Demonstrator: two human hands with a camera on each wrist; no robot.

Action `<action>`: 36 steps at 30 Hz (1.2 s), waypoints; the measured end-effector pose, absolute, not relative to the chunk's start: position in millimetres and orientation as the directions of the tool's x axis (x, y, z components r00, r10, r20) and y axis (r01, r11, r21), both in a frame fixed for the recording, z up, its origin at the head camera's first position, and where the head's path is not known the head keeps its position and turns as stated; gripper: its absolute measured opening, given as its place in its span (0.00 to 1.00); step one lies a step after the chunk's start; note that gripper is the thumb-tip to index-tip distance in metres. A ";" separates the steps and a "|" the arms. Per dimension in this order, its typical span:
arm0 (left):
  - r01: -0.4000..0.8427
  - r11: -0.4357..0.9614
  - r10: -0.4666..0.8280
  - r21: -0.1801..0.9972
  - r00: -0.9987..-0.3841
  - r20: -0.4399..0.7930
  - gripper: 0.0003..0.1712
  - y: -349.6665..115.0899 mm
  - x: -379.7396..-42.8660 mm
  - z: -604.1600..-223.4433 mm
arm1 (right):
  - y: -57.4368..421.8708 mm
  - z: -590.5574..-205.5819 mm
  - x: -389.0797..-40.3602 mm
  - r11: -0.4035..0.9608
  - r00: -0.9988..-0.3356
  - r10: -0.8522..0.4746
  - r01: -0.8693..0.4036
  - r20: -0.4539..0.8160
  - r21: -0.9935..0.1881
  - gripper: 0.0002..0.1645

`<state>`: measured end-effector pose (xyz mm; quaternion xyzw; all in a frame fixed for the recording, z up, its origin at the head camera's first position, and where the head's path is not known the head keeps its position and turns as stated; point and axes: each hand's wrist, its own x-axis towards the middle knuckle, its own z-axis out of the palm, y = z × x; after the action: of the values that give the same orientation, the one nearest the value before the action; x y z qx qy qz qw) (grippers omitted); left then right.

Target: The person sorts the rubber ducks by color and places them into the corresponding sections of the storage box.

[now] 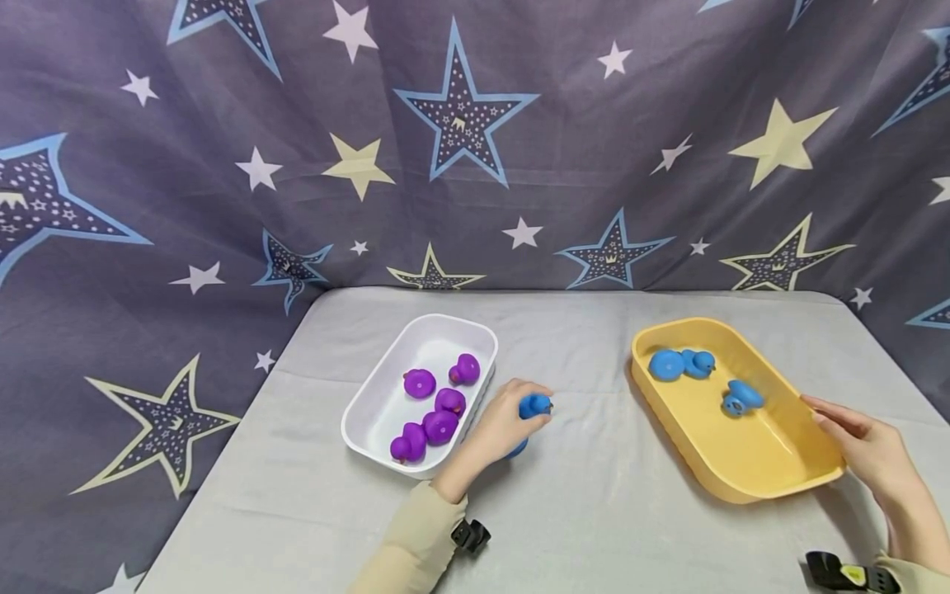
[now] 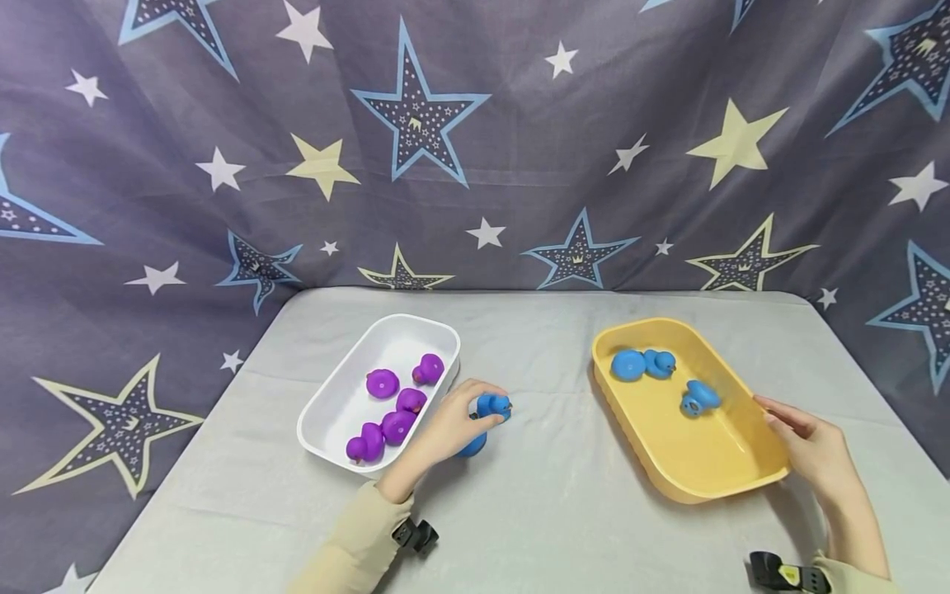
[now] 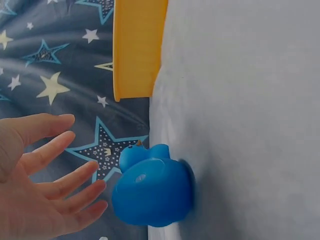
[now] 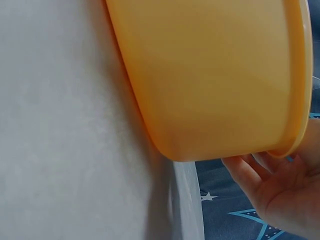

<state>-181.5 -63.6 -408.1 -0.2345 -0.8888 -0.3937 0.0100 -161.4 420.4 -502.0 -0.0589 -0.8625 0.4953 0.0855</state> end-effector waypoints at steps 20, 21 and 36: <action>0.376 0.613 0.356 0.695 -0.916 0.182 0.15 -81.8 -170.1 -416.8 | 420.7 -505.3 -162.9 0.505 -0.976 0.188 -0.001 0.111 -0.863 0.21; 0.373 0.610 0.357 0.699 -0.917 0.177 0.15 -82.3 -169.9 -417.1 | 420.5 -505.5 -162.9 0.506 -0.976 0.188 -0.001 0.111 -0.863 0.21; 0.344 0.643 0.381 0.684 -0.919 0.103 0.17 -91.7 -173.4 -426.8 | 421.7 -503.9 -163.4 0.507 -0.977 0.189 0.009 0.101 -0.862 0.22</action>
<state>-173.4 -91.7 -426.8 -0.2001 -0.9060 -0.3722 -0.0251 -163.4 421.7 -503.9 -0.0575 -0.8632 0.4932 0.0912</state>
